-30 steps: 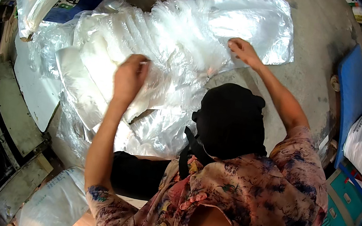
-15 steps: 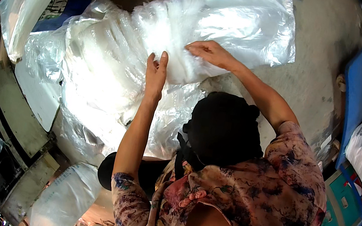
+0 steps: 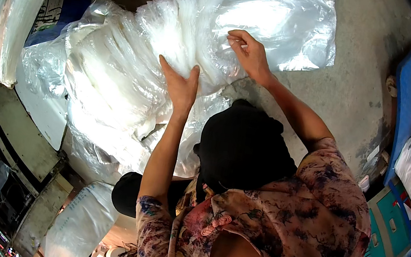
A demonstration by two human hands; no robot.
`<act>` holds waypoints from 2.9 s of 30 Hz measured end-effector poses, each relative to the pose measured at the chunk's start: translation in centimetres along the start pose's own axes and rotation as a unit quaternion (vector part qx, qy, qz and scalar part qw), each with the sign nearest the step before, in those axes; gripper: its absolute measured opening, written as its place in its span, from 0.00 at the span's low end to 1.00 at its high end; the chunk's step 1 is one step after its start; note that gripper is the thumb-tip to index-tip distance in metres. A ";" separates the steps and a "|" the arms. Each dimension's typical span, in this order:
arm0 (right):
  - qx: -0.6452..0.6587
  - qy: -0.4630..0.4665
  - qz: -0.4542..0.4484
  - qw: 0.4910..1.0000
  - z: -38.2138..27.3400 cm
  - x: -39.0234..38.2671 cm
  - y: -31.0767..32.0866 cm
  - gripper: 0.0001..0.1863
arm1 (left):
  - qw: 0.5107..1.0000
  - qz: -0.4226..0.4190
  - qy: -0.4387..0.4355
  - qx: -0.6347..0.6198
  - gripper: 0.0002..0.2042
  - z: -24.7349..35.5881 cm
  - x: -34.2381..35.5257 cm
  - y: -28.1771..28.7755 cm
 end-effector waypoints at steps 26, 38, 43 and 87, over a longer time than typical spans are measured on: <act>-0.301 0.076 -0.222 0.924 -1.7 0.3 -4.1 0.41 | 0.996 -0.079 0.000 -0.043 0.50 -2.0 1.3 0.7; -0.262 0.117 -0.217 0.933 0.2 1.0 -3.6 0.41 | 0.985 -0.048 -0.143 0.078 0.51 5.0 0.9 2.4; -0.210 0.198 -0.368 0.884 -13.5 -1.0 -0.9 0.31 | 0.907 -0.091 -0.397 0.105 0.53 15.2 0.8 5.0; -0.132 0.718 0.073 0.679 -38.0 -9.0 6.6 0.15 | 0.701 0.283 -0.650 0.083 0.24 25.8 -5.9 29.3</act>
Point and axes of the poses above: each hand's wrist, its own x-axis towards the middle knuckle, its own y-axis out of the back of the hand, z = x × y, the point moved 6 cm from there along x, towards the middle knuckle, and after that the axes turned 8 degrees about z, right-handed, at the moved point
